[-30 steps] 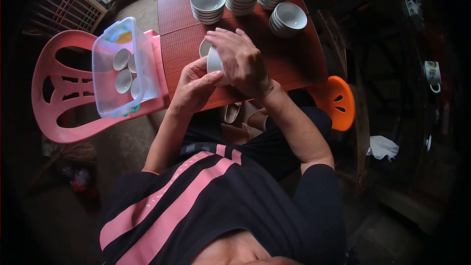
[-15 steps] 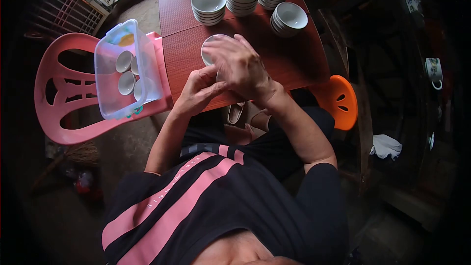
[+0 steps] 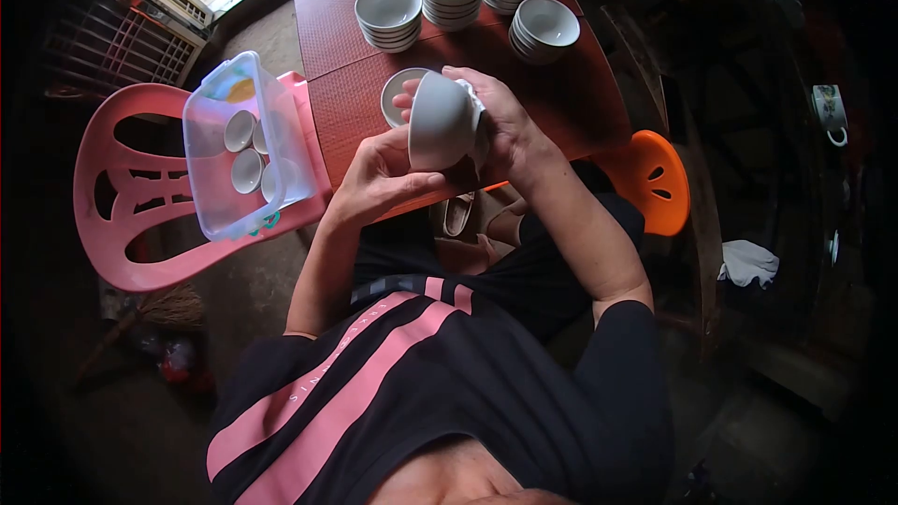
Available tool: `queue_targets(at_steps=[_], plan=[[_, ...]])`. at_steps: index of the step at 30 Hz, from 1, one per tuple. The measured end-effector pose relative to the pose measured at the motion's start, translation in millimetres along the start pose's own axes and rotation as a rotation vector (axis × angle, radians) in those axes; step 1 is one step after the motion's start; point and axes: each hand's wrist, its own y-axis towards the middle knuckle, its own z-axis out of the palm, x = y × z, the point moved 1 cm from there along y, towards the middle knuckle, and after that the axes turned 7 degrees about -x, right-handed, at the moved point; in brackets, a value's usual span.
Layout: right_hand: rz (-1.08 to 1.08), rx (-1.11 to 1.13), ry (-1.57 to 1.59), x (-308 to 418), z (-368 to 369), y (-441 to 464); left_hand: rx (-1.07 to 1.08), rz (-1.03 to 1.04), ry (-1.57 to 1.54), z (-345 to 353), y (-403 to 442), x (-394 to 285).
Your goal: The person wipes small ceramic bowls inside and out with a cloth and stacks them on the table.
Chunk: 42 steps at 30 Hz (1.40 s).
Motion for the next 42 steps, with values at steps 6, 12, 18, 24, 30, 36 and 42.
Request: queue_targets(at_steps=[6,12,18,24,30,36,42], plan=[[-1.354,0.053,-1.342,6,16,-17,-0.162,0.047,-0.25,11,3,5],[-1.52,0.037,-1.695,-22,41,-39,-0.124,0.077,-0.401,-7,-3,23],[-0.985,0.13,-1.404,11,-2,7,-0.08,0.044,-0.072,6,-5,11],[-1.453,0.016,-1.354,-1,9,-7,-0.129,0.073,-0.088,13,-5,6],[-1.551,-0.046,-1.639,-20,33,-34,-0.111,0.08,-0.142,-3,-8,19],[-0.126,-0.046,-0.186,-4,0,2,-0.119,0.111,-0.076,7,-6,18],[0.053,0.036,0.155,-4,-8,2,-0.18,0.033,0.192,11,-4,4]])
